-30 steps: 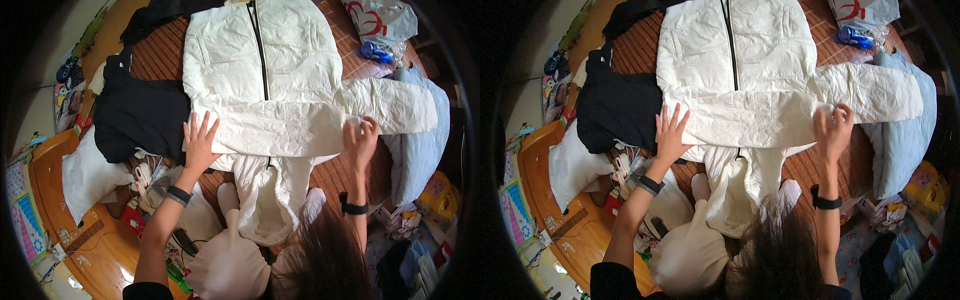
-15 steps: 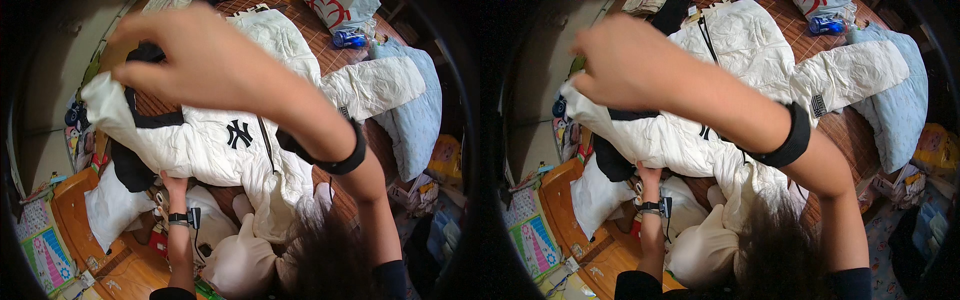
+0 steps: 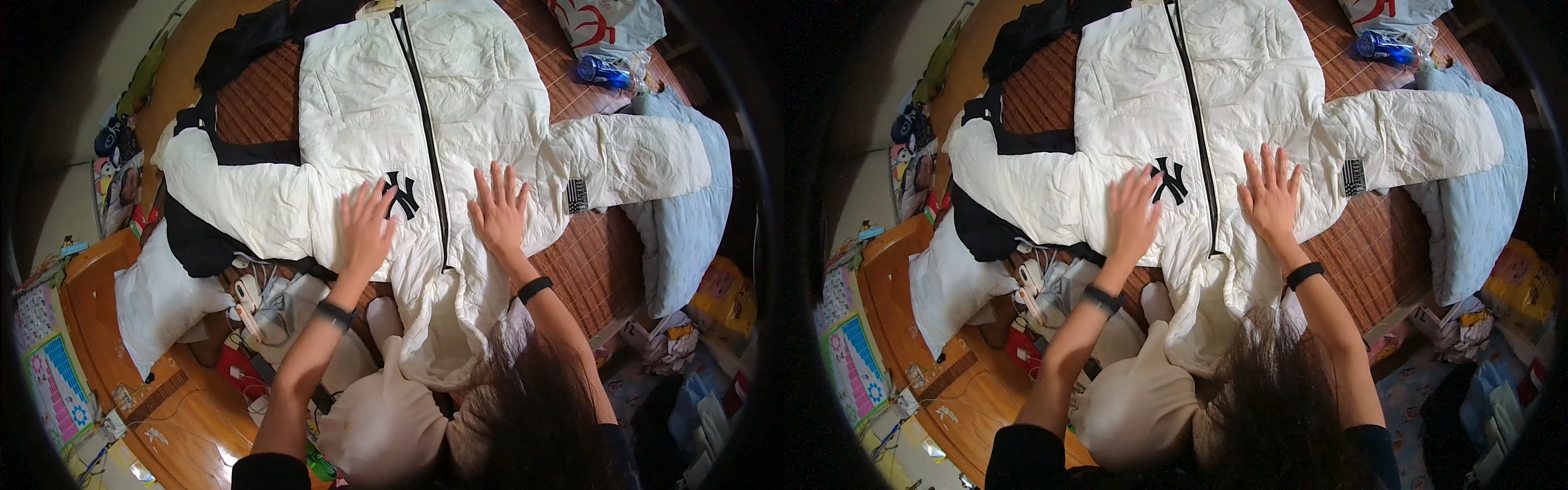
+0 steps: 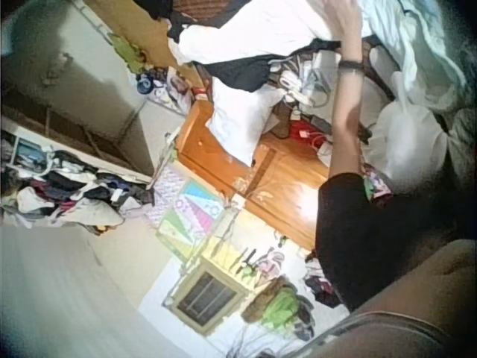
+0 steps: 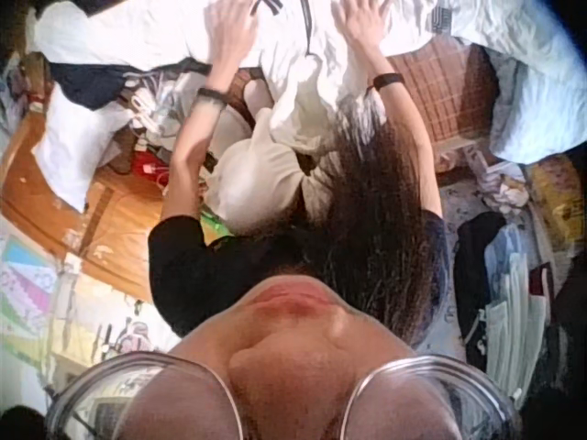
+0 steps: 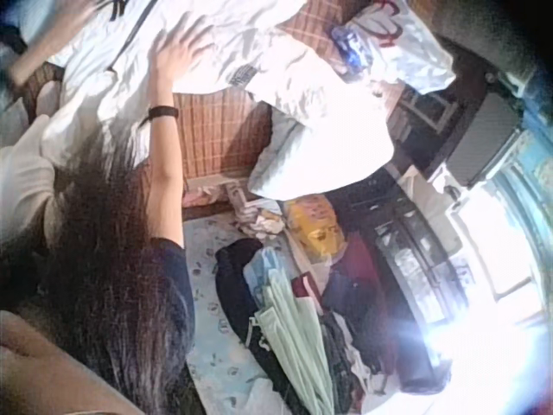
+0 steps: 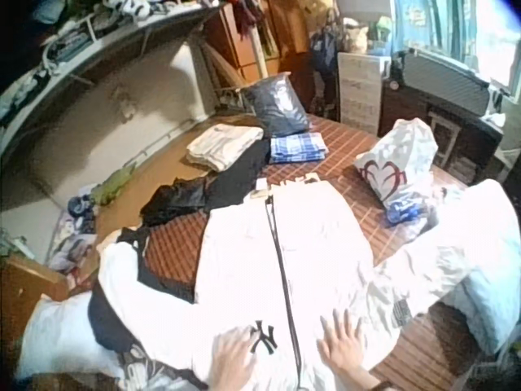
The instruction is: The person folds a light blue garment and places it on a pile, then retrieves a white puffer jacket from a cluttered clothing rack. They lay the jacket flat, smooth it, zip it, and fold it neatly on the floor. The person then picks up a black garment and places it on the rack.
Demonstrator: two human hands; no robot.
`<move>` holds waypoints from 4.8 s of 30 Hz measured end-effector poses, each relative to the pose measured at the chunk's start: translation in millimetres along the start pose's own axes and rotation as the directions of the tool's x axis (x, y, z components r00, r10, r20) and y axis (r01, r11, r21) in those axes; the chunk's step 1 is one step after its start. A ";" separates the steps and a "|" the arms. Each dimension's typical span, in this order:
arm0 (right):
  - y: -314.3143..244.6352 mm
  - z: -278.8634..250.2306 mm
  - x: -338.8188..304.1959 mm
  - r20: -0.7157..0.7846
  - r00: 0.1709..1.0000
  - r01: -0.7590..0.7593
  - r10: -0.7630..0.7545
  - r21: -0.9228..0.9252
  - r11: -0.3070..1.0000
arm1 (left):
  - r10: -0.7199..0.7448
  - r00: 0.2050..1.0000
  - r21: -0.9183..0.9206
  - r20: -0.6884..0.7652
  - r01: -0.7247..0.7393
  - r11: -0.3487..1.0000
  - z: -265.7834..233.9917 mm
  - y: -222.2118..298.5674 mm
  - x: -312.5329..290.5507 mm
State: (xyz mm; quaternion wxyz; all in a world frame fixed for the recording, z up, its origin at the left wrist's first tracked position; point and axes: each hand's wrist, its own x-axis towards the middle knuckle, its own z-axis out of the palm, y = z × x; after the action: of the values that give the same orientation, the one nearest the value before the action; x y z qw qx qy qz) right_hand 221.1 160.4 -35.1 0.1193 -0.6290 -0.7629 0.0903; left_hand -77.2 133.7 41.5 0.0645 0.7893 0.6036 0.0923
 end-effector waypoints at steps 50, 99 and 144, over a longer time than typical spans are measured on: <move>143.3 -132.6 -11.7 0.193 0.813 -0.409 0.550 0.861 0.302 | -0.766 0.602 -0.668 0.224 0.668 0.329 -103.7 -67.8 -26.6; 45.9 -30.4 -1.6 0.015 0.998 -0.064 0.062 0.185 0.981 | -0.166 0.979 0.271 0.115 0.130 0.954 54.9 1.2 27.9; -152.3 -23.3 23.6 0.673 0.723 -0.650 -0.153 0.588 -0.481 | -0.449 0.889 -0.658 -0.089 0.286 0.697 -41.6 7.3 13.9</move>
State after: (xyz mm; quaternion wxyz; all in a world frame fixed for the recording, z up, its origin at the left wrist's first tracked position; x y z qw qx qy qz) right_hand 80.8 154.0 32.5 0.3521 -0.3733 -0.1206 0.8498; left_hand -76.1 144.8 84.5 0.2669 0.5665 0.6869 0.3689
